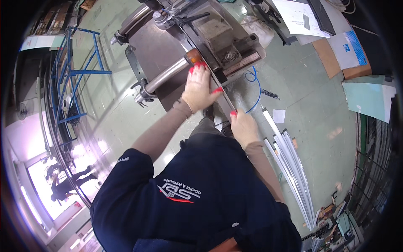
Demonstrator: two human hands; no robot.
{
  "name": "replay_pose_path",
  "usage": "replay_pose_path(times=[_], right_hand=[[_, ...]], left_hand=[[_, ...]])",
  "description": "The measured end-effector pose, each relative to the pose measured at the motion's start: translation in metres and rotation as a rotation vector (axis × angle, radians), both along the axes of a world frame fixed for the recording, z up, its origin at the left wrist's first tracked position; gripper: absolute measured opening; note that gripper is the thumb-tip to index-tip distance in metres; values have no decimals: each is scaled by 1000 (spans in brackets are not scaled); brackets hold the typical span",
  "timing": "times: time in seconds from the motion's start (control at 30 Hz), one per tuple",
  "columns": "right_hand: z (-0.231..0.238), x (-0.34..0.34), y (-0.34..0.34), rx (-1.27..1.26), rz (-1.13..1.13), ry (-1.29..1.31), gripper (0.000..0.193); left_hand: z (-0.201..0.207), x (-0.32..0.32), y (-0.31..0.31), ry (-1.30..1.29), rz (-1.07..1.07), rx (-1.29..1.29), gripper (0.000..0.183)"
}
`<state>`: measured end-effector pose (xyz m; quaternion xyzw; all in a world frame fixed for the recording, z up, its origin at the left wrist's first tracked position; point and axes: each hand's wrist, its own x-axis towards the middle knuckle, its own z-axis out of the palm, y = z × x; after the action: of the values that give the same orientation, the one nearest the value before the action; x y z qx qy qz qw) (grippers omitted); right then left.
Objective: The person bends metal profiles with a rolling machine by positioning the profiles, adjusting the machine clamps and rollers by hand, and feeding the profiles through the rollers.
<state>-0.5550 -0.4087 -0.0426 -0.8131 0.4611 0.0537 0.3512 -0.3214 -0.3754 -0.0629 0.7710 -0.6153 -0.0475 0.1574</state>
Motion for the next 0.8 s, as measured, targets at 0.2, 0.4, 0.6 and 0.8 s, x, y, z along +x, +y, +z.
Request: replay_pose_path(times=[0.2, 0.4, 0.6, 0.8], right_hand=[[-3, -2, 5, 8, -10, -91, 29], [-6, 6, -1, -28, 10, -69, 28], [1, 0, -2, -1, -34, -121, 33], [5, -54, 15, -37, -72, -229, 42]], left_hand=[[2, 4, 5, -27, 27, 27, 96], [7, 10, -1, 19, -8, 91, 94], [-1, 8, -1, -7, 0, 64, 96], [-1, -2, 4, -88, 52, 167, 102]])
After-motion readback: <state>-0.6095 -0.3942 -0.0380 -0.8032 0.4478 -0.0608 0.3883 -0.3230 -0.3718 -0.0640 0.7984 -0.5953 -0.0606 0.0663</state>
